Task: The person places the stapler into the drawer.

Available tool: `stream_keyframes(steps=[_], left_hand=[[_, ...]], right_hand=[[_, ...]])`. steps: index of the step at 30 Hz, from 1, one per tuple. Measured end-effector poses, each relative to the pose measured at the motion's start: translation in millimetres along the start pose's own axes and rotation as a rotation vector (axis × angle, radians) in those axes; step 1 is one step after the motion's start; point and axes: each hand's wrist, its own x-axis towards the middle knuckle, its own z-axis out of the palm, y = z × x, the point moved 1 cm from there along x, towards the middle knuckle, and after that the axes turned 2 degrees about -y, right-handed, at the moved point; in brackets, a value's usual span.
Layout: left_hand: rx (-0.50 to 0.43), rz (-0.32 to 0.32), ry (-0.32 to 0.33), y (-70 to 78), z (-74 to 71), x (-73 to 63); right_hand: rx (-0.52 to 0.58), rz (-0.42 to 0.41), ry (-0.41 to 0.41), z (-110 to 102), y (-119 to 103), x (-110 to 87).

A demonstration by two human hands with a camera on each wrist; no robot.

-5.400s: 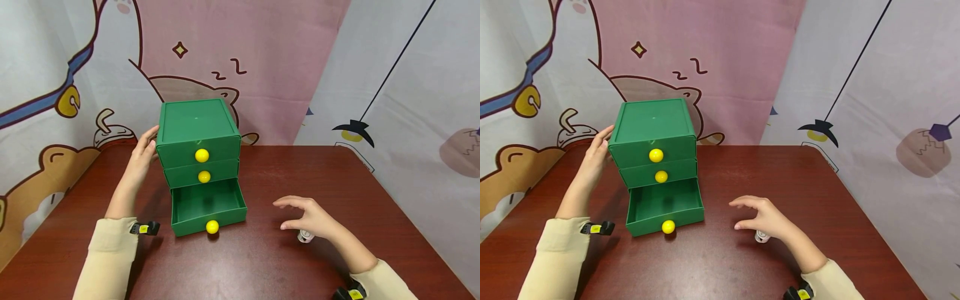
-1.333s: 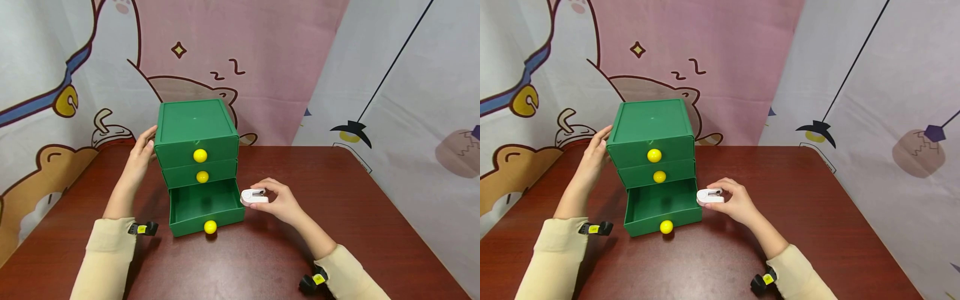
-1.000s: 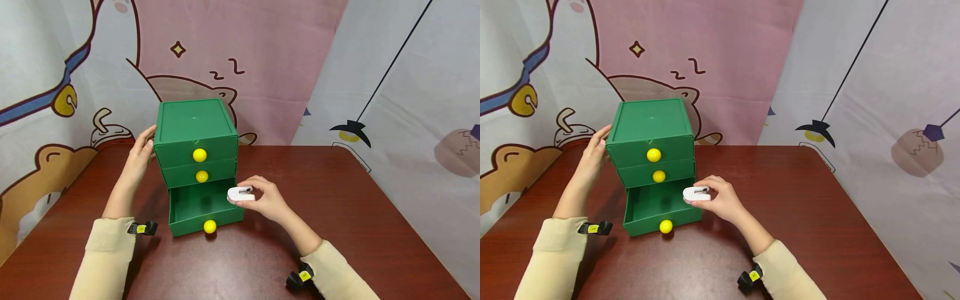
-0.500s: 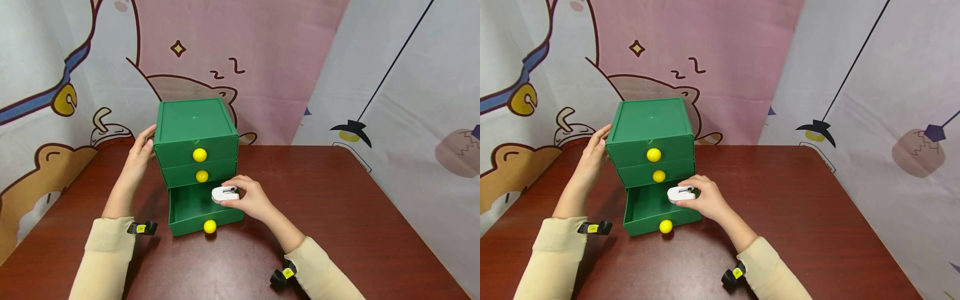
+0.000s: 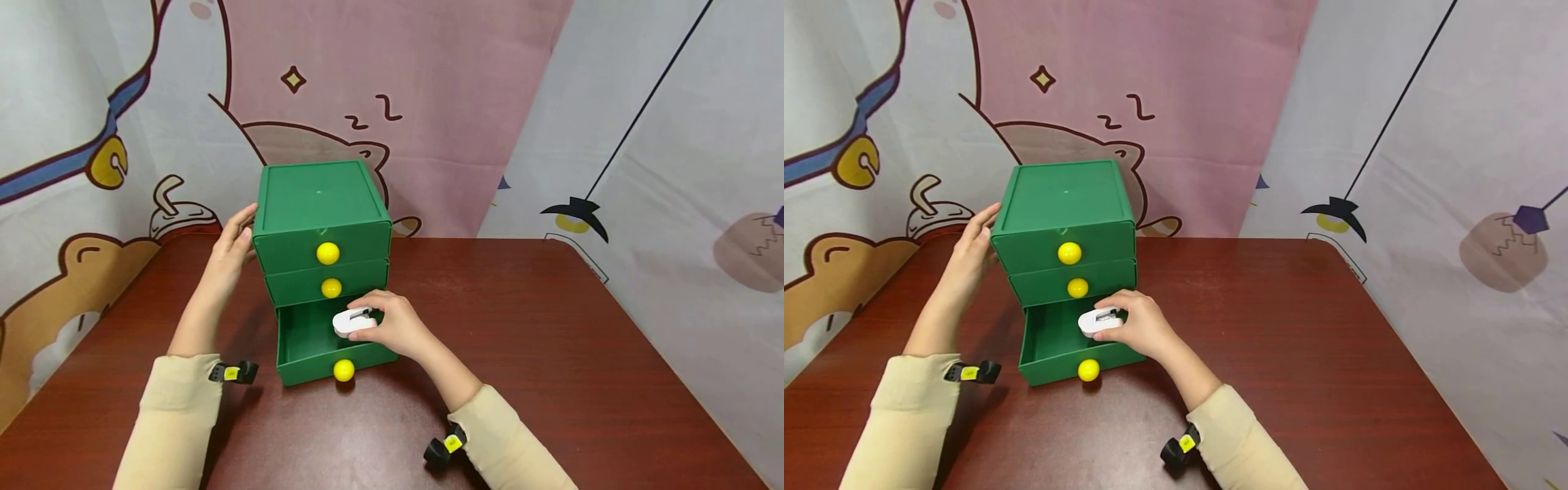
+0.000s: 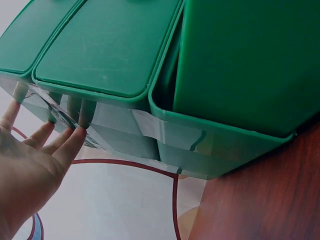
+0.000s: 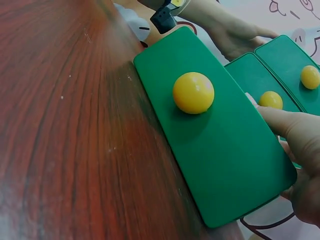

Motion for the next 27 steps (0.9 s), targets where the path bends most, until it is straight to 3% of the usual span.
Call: stream_keyframes(steps=[15, 27], left_hand=[[0.012, -0.005, -0.001, 0.1, -0.2, -0.6], [0.015, -0.006, 0.0, -0.5, 0.0, -0.8]], right_hand=[[-0.102, 0.159, -0.102, 6, -10, 8.5], [-0.158, 0.228, -0.169, 6, -14, 10.7]])
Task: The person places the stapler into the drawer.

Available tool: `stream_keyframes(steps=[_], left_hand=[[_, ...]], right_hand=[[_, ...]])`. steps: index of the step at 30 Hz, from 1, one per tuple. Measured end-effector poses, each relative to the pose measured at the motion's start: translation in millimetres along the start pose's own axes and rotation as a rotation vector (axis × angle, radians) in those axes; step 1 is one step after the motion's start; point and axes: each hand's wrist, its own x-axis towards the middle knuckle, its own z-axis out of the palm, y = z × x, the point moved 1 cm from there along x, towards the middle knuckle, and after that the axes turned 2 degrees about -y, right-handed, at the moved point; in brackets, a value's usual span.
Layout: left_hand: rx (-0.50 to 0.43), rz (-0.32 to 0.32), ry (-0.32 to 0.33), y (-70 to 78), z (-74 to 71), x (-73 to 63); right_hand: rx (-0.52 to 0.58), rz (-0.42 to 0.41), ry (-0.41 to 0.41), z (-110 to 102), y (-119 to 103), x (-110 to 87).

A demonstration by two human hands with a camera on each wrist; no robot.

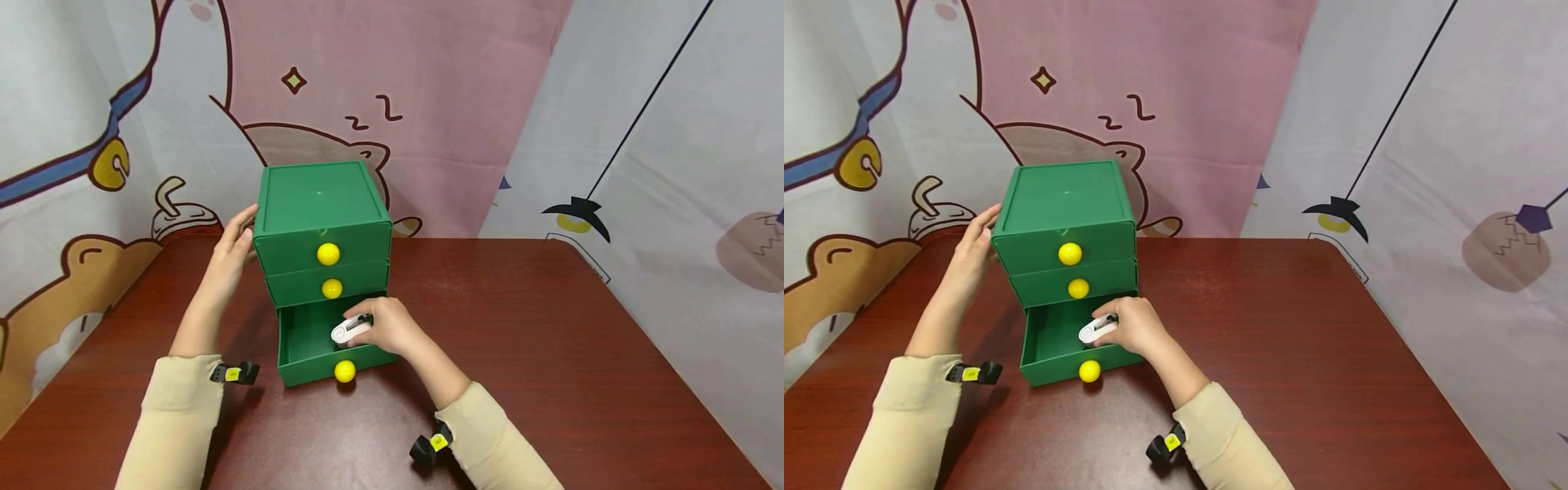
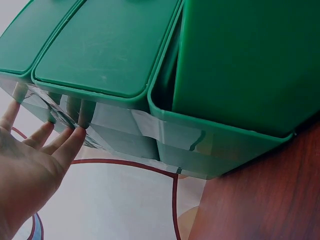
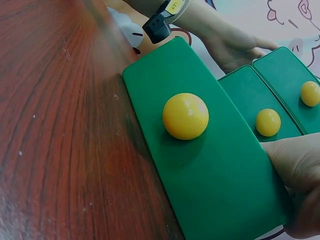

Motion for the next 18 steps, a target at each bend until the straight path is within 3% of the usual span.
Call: stream_keyframes(steps=[9, 18], left_hand=[[0.002, -0.002, 0.002, 0.2, -0.2, 0.2], [0.003, 0.003, -0.005, -0.7, -0.5, 0.1]], right_hand=[[0.034, 0.022, -0.032, 0.0, 0.1, 0.0], [0.145, -0.04, 0.064, -2.1, 1.4, -6.5]])
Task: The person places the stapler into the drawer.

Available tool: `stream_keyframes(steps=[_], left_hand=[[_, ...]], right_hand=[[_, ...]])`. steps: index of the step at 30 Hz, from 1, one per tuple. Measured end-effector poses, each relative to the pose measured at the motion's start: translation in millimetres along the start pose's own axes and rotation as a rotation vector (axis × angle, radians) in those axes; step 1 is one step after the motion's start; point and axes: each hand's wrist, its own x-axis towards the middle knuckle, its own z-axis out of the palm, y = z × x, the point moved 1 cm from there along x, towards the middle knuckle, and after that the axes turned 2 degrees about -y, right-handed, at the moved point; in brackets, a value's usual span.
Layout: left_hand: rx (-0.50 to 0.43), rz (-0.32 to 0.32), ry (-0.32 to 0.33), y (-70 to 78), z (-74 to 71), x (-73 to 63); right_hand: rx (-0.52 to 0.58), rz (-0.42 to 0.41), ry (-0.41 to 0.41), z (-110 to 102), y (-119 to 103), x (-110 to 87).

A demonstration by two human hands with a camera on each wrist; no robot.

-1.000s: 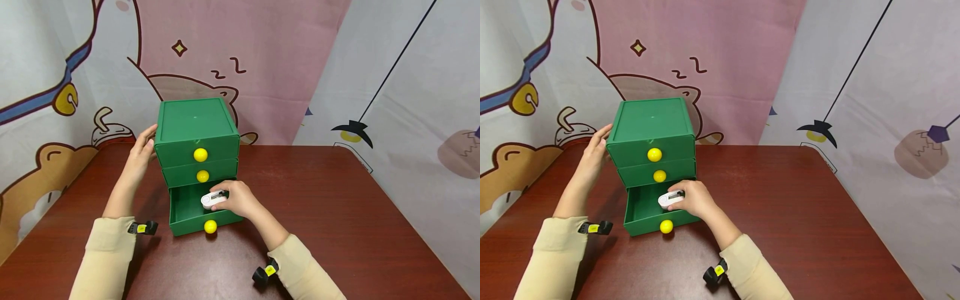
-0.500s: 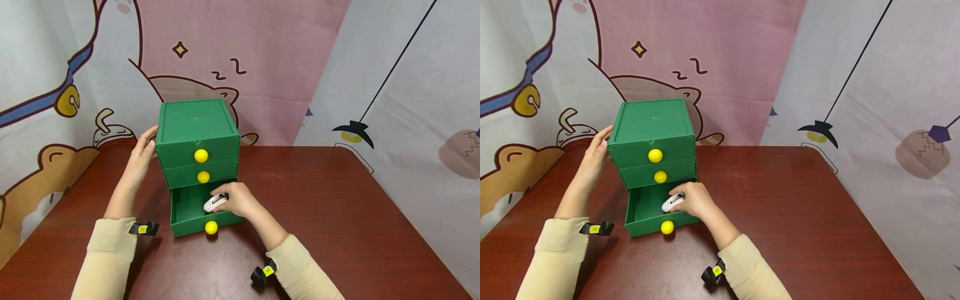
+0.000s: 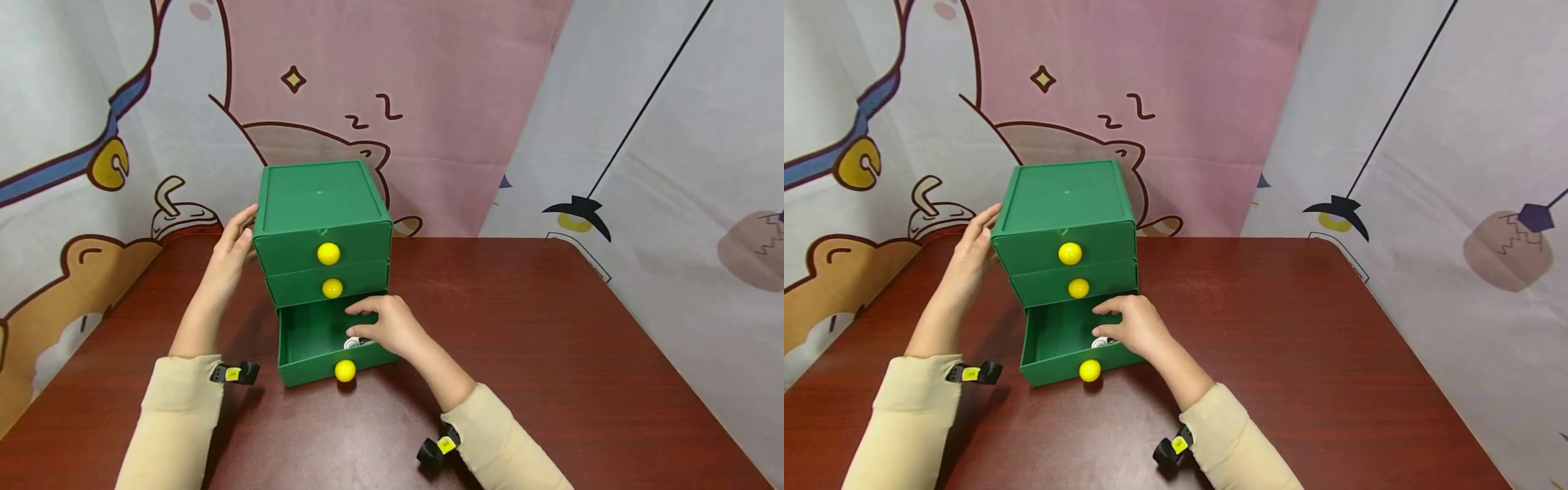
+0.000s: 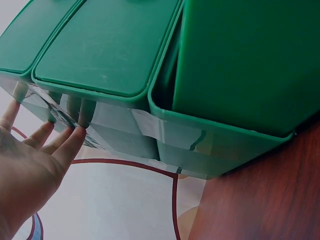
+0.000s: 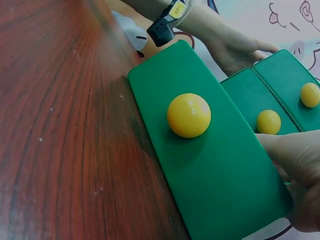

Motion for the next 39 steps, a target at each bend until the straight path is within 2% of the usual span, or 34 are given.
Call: stream_keyframes(steps=[4, 9, 16, 21, 27, 39], left_hand=[[0.002, 0.002, -0.001, -0.1, -0.1, -0.3], [0.006, 0.003, -0.002, -0.7, -0.6, 0.4], [0.029, -0.001, -0.007, -1.0, -1.3, -0.1], [0.049, -0.007, -0.003, -0.3, -0.9, 0.2], [0.036, -0.014, 0.005, -0.1, -0.9, 0.5], [0.04, -0.017, 0.004, 0.3, -1.2, 0.7]], right_hand=[[0.039, -0.083, 0.065, -3, -3, -4.5], [0.036, -0.199, 0.119, -5, -9, -12.2], [0.024, -0.303, 0.124, -6, -16, -26.4], [0.009, -0.325, 0.105, -5, -19, -36.8], [-0.063, -0.332, 0.081, -2, -21, -46.4], [-0.133, -0.307, -0.06, 11, -12, -51.5]])
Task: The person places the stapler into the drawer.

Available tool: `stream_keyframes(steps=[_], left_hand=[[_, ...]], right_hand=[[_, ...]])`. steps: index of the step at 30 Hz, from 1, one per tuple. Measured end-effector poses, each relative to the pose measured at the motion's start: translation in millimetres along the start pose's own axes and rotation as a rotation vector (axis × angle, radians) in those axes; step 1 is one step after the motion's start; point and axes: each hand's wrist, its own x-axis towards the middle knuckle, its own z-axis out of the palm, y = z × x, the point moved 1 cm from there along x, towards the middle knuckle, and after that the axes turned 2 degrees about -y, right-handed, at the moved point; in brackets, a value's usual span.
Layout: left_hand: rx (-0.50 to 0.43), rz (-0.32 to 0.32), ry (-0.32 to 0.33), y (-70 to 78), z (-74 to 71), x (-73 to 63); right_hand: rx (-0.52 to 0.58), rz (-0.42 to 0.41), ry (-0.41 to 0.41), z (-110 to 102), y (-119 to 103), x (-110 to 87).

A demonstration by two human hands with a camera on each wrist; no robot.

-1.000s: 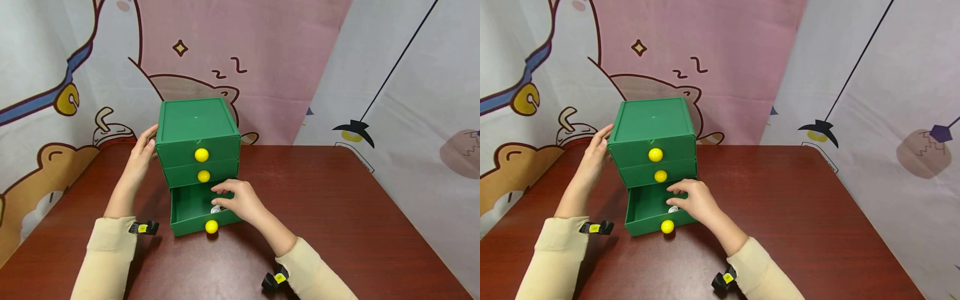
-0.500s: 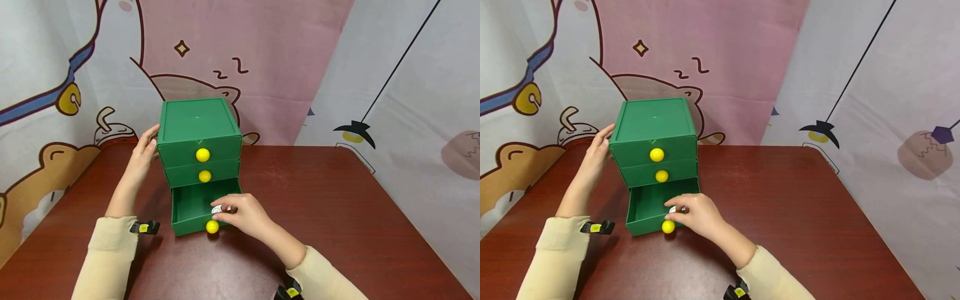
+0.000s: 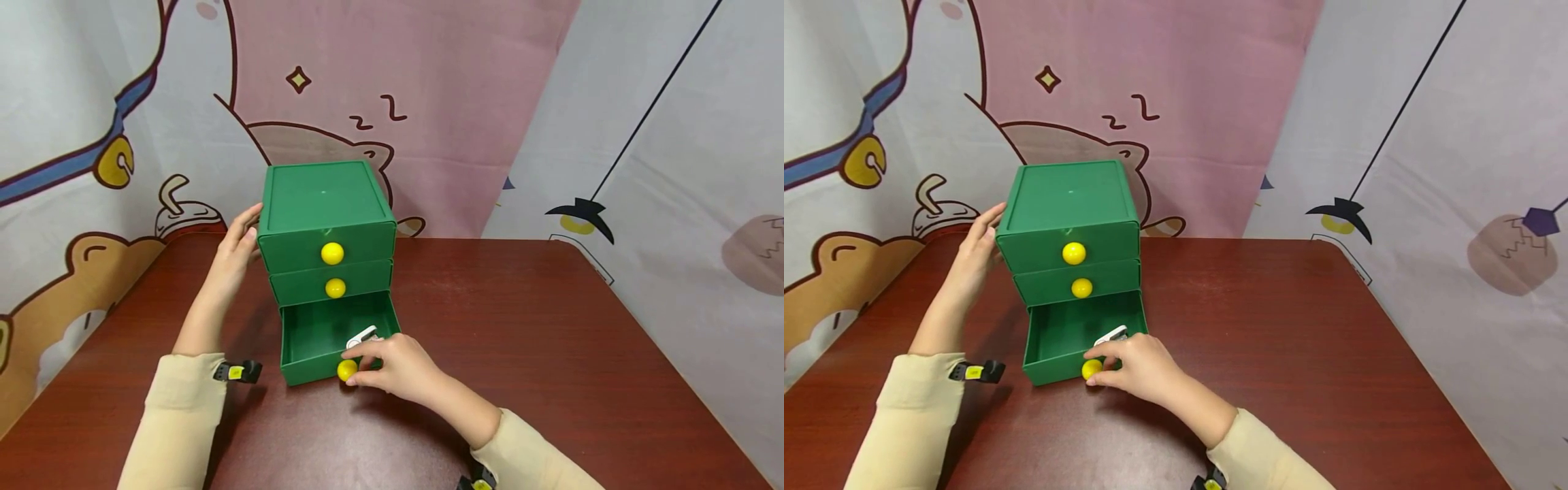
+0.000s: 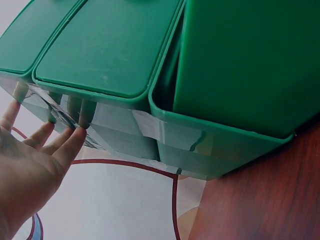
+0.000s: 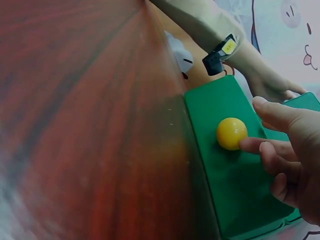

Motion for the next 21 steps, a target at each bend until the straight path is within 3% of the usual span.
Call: stream_keyframes(steps=[10, 21], left_hand=[[-0.003, 0.006, 0.0, 0.8, 1.2, 0.3], [0.002, 0.01, 0.004, 1.0, 1.3, -0.5]], right_hand=[[0.054, 0.058, -0.013, 12, 4, -0.5], [0.012, 0.002, 0.085, 23, 8, 1.1]])
